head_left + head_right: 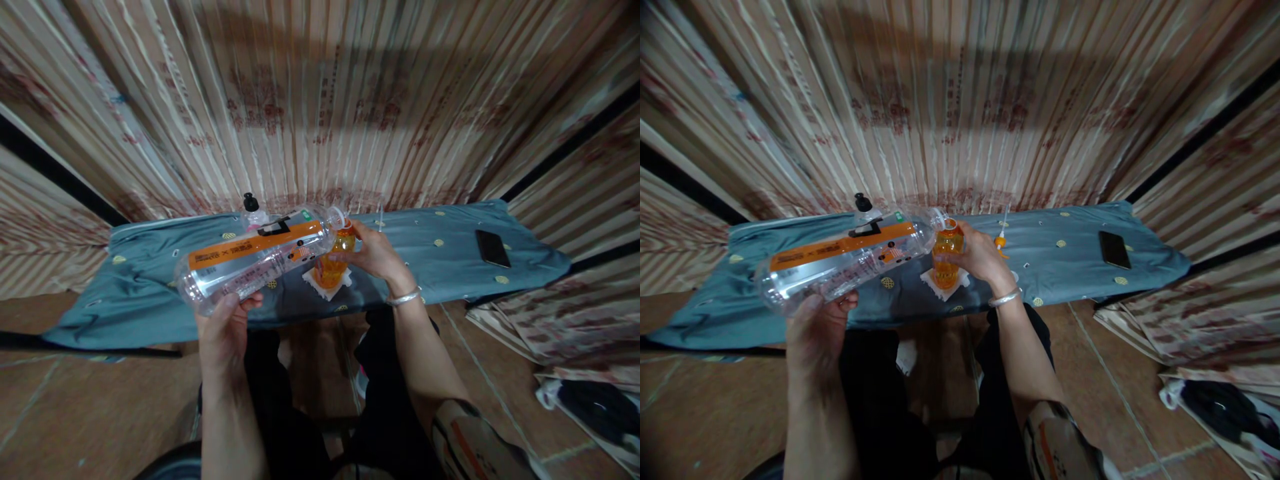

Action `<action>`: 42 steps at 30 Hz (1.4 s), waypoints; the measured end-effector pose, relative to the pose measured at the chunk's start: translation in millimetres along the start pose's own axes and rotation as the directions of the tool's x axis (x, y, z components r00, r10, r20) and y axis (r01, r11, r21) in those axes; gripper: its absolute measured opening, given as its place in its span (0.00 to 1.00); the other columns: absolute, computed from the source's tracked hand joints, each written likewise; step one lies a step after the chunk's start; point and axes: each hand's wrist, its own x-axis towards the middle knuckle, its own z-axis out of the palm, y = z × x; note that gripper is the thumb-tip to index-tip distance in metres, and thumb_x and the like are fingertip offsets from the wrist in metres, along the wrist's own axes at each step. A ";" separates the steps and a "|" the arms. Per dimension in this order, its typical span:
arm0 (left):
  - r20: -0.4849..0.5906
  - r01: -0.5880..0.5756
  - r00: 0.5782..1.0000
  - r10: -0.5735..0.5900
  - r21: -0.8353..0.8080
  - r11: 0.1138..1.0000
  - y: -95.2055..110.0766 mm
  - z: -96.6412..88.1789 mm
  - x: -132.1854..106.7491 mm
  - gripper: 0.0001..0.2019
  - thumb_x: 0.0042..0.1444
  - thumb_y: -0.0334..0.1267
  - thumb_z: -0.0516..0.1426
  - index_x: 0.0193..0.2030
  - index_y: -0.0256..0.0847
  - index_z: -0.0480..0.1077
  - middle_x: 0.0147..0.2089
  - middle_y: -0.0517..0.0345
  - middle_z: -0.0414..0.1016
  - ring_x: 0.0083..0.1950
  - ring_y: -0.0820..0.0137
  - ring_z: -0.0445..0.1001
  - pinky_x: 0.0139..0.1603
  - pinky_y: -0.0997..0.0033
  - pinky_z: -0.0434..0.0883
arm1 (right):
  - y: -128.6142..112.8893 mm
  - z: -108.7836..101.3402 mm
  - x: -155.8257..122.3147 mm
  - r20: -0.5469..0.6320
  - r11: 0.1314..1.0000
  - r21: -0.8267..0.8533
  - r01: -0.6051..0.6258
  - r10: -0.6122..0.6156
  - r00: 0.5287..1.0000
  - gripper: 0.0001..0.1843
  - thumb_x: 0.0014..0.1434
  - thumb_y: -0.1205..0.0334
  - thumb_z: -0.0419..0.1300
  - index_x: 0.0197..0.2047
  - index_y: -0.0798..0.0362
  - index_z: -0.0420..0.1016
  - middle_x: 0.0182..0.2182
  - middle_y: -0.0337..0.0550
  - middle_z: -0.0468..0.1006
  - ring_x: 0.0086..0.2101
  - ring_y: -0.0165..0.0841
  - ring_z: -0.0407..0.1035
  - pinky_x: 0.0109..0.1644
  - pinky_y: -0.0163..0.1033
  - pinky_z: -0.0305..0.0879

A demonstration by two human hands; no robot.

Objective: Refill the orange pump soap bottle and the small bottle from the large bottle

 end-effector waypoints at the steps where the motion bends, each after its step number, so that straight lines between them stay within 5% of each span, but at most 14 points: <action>1: 0.000 0.003 1.000 -0.003 0.001 1.000 -0.1 -0.1 0.1 0.23 0.40 0.43 0.77 0.42 0.41 0.77 0.32 0.59 0.83 0.24 0.73 0.79 0.23 0.79 0.77 | 0.1 0.2 -0.1 -0.001 1.000 -0.003 0.000 0.000 1.000 0.37 0.55 0.52 0.77 0.65 0.50 0.74 0.55 0.51 0.86 0.56 0.51 0.80 0.57 0.50 0.75; 42: -0.054 0.010 0.998 -0.010 0.012 1.000 4.4 1.2 -1.1 0.23 0.35 0.44 0.78 0.39 0.40 0.81 0.32 0.57 0.84 0.22 0.70 0.78 0.21 0.75 0.77 | 9.9 8.0 0.1 -0.017 0.999 -0.007 0.052 -0.052 0.999 0.35 0.55 0.54 0.76 0.64 0.49 0.75 0.51 0.49 0.88 0.51 0.50 0.82 0.51 0.48 0.77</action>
